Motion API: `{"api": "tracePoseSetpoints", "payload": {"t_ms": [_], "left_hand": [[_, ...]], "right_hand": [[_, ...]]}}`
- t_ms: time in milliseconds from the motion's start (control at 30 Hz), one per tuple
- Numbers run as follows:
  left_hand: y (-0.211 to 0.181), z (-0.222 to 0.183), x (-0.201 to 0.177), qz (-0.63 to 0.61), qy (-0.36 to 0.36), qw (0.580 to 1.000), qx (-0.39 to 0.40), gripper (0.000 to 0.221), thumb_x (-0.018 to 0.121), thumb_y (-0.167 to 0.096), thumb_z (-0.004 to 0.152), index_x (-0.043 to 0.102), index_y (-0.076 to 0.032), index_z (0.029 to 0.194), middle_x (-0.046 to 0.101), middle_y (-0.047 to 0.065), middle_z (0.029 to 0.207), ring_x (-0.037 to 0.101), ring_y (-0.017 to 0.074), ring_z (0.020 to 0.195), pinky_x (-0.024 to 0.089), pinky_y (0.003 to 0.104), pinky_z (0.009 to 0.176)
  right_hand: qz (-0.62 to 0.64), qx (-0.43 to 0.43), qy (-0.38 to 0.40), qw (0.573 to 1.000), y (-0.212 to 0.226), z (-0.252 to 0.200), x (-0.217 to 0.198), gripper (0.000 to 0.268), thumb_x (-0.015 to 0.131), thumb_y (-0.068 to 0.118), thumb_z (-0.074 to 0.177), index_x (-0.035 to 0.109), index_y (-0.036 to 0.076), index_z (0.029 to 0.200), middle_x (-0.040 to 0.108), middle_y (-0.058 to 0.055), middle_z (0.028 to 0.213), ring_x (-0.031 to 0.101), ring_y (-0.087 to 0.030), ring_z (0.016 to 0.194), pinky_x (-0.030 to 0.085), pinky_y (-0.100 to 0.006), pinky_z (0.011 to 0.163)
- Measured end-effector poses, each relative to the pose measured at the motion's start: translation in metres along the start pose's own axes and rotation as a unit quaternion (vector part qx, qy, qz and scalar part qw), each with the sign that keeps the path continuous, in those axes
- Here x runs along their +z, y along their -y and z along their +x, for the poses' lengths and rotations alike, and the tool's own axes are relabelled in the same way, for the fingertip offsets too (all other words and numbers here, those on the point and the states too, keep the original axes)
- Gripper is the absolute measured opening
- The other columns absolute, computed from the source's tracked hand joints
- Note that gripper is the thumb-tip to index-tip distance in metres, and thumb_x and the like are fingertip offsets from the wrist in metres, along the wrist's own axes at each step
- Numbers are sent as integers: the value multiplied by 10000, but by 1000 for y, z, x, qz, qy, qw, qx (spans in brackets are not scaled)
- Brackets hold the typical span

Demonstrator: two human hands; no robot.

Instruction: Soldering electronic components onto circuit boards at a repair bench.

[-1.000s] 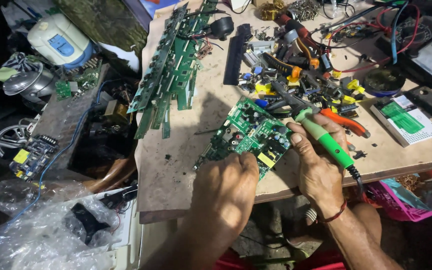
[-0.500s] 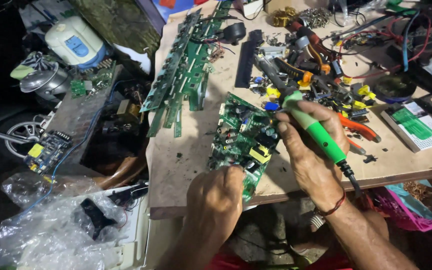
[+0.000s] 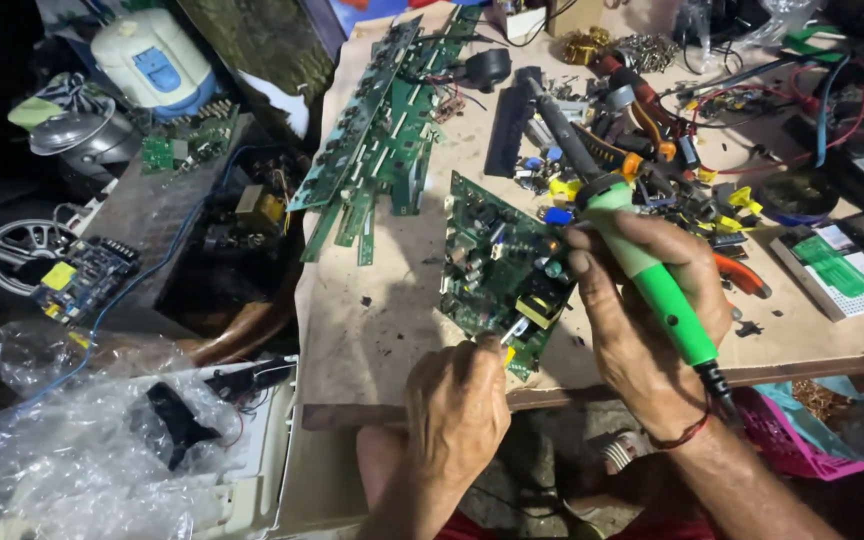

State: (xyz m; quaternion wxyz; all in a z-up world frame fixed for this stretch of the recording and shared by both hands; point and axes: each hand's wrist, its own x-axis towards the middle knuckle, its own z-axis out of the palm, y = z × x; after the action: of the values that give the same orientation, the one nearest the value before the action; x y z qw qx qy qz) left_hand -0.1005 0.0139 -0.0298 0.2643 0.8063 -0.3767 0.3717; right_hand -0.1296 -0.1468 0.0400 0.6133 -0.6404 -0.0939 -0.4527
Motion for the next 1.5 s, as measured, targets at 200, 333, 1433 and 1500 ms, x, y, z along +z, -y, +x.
{"api": "tracePoseSetpoints", "payload": {"t_ms": [200,333,1433,1500], "left_hand": [[-2,-10,-1,71,-39,997,-14,144,511,-122,1039,619,-96,1130,575,18,833,517,158,755,434,314,751],[-23,2,-23,154,41,985,-63,219,631,-142,952,723,-121,1150,607,36,863,535,275,786,375,431,657],[-12,5,18,92,-16,979,-183,703,827,-275,627,492,27,1166,517,206,1085,506,402,984,457,522,868],[-4,13,7,66,-16,982,-176,638,779,-254,661,495,36,1152,522,222,1077,500,417,996,462,547,871]], "right_hand": [[-39,23,6,999,3,-4,-5,291,641,-19,1014,481,18,1254,613,-235,1344,746,-314,1143,627,-346,1057],[-21,28,24,999,2,-3,-6,302,621,-51,1015,457,18,1261,619,-247,1324,732,-308,1169,612,-355,1081],[31,-66,-81,994,-23,-34,-42,298,552,176,1082,472,40,1335,599,-304,1273,726,-401,1063,675,-474,928],[31,-55,-107,992,-32,-52,-57,267,530,210,1100,505,82,1333,599,-249,1251,730,-406,1078,682,-435,853]]}}
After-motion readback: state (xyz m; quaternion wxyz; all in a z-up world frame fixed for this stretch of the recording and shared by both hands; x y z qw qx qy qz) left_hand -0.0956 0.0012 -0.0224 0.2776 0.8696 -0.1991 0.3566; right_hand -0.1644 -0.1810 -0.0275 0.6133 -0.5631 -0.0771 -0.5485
